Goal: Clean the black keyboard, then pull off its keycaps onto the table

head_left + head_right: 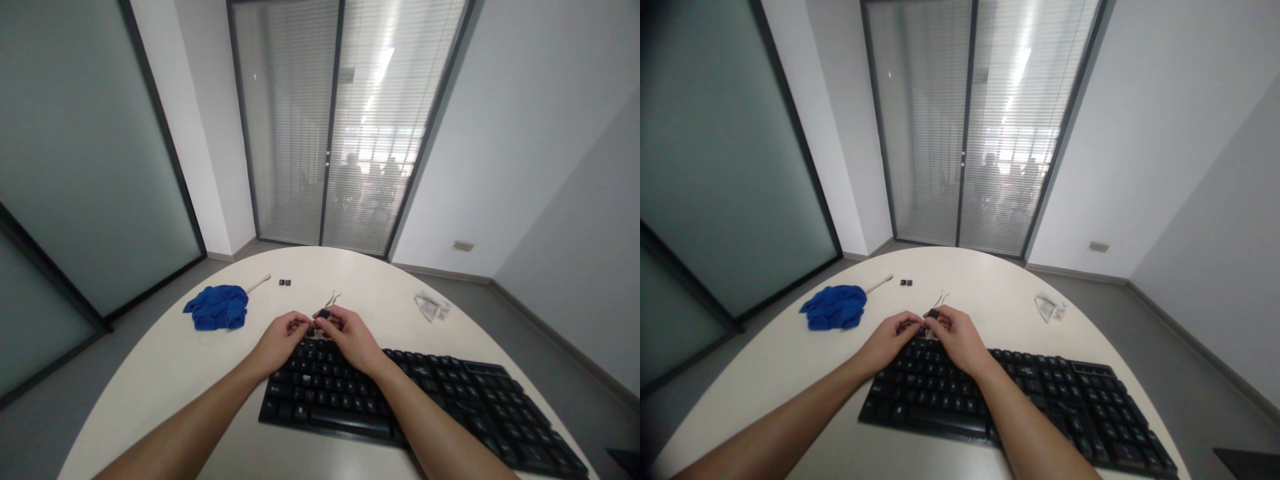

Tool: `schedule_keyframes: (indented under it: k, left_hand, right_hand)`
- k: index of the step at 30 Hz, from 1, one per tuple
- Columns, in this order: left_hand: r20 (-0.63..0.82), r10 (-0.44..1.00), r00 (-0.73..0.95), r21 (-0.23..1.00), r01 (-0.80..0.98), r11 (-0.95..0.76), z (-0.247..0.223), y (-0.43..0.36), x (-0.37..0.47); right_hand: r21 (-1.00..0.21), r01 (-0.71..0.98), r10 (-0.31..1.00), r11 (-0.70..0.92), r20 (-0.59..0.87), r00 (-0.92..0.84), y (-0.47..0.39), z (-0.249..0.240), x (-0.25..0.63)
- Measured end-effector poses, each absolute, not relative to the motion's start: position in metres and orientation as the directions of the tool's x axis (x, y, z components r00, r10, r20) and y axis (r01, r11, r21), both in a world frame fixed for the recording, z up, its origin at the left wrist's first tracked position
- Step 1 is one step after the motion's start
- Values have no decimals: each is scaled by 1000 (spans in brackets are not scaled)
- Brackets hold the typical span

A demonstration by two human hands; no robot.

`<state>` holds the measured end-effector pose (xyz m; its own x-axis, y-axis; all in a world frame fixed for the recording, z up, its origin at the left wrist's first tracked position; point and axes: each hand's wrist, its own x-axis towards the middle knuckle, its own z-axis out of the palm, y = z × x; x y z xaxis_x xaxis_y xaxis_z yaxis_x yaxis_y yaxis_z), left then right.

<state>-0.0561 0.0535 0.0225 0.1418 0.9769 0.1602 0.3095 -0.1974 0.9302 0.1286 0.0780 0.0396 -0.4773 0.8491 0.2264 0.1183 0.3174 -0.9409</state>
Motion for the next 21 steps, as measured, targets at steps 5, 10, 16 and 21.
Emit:
schedule_keyframes:
  k: [5,10,16,21]
  left_hand:
    - [137,983,119,947,275,-165,20,57,-55]
    - [123,988,93,952,271,-144,18,57,-54]
    - [127,992,27,940,316,-129,19,59,-54]
    - [147,989,-32,935,332,-128,15,68,-62]
  right_hand:
    - [-920,175,842,352,229,-488,76,41,129]
    - [-913,192,849,360,236,-472,76,42,129]
    - [-925,165,857,343,237,-458,77,41,128]
    - [-927,180,865,329,220,-451,77,39,128]
